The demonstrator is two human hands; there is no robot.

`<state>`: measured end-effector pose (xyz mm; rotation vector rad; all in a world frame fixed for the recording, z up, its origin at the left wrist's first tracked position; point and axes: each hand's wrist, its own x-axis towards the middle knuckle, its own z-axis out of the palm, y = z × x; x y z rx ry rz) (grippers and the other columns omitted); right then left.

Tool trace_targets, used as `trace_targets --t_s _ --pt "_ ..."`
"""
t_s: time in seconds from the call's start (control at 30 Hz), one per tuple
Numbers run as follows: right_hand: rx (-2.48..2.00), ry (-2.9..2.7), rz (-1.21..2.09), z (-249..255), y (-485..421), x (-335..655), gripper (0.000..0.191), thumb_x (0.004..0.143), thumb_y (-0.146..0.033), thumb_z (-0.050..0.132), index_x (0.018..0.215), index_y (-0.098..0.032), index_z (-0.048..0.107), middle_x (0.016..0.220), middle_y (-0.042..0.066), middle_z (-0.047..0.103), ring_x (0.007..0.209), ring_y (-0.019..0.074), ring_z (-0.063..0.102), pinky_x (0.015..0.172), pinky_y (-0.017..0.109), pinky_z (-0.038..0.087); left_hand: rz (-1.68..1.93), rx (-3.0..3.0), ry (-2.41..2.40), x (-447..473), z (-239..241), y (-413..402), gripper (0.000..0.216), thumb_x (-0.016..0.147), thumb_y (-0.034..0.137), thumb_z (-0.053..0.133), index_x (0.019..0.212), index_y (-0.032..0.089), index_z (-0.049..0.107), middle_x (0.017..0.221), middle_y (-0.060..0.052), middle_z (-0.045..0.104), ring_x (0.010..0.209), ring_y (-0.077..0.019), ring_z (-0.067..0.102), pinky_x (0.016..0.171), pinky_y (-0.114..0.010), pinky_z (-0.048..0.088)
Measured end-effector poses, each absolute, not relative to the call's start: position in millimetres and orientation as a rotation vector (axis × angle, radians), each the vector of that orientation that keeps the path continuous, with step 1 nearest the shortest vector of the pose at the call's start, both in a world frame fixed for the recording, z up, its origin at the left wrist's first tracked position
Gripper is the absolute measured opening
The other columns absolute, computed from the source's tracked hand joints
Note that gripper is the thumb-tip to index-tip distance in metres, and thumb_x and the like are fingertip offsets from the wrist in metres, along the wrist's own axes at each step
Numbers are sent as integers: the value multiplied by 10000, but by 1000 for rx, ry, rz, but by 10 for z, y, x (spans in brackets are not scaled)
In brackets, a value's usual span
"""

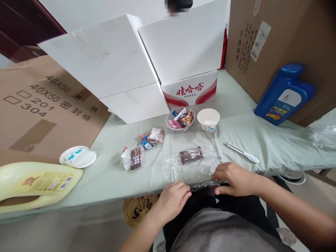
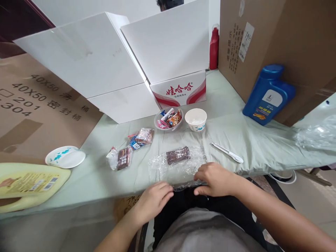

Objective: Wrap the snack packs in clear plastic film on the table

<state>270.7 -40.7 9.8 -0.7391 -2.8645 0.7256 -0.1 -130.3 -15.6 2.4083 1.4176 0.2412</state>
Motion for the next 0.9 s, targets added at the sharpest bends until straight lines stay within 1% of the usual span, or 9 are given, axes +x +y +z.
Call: trace_targets --t_s 0.17,0.27,0.33,0.4,0.47,0.6,0.73,0.83,0.9 --pt "-1099 -2847 400 -46 -236 2412 296 979 -323 423 889 -166 657 832 78 671 760 197 620 668 302 411 466 2549 1449 294 -216 -878 225 921 127 433 948 199 645 1007 -84 650 976 -223 595 823 -367 537" --pt "-1175 -2818 271 -187 -170 2361 234 956 -295 464 922 -153 647 886 99 663 812 220 616 702 319 440 584 2642 1583 388 -325 -734 233 889 105 474 1016 202 644 1175 -100 607 1130 -268 535 921 -432 506" --pt "-1180 -2765 222 -263 -156 2383 223 926 -340 527 974 -151 635 934 109 649 884 250 602 748 344 463 620 2653 1684 399 -383 -674 283 869 107 509 1105 210 625 1205 -105 589 1139 -286 522 922 -454 496" --pt "-1181 -2679 188 -328 -135 2409 330 875 -407 606 1080 -149 612 1028 126 633 976 281 579 814 384 475 606 2631 1782 389 -410 -601 367 839 112 557 1192 206 589 1198 -118 586 1095 -297 537 890 -463 498" --pt "-1159 -2588 176 -391 -85 2412 546 822 -478 659 1240 -146 543 1192 162 589 1091 313 542 893 434 464 564 2591 1858 375 -409 -502 448 807 128 609 1247 194 556 1181 -130 590 1063 -308 547 876 -475 492" --pt "-1094 -2562 205 -521 64 2355 873 791 -635 612 1451 -125 356 1440 226 427 1241 353 464 996 502 399 450 2566 1877 330 -372 -278 487 786 247 678 1252 189 547 1189 -145 599 1096 -330 548 924 -510 449" --pt "-1183 -2612 161 -656 126 2321 955 784 -740 518 1480 -110 340 1485 212 397 1308 394 391 1026 535 335 303 2610 1791 206 -356 -143 531 812 342 663 1294 183 508 1171 -144 630 1065 -313 594 925 -473 468" --pt "-1224 -2597 86 -740 115 2328 939 801 -757 465 1486 -127 342 1507 183 378 1402 406 245 1081 572 227 320 2625 1753 99 -368 -114 517 847 285 607 1339 205 466 1254 -141 598 1048 -281 625 850 -392 524" --pt "-1220 -2605 70 -769 110 2333 901 818 -744 448 1483 -144 351 1517 166 369 1415 397 227 1096 573 195 360 2639 1759 57 -378 -114 492 857 229 576 1339 232 479 1335 -138 544 1023 -259 643 821 -359 541"
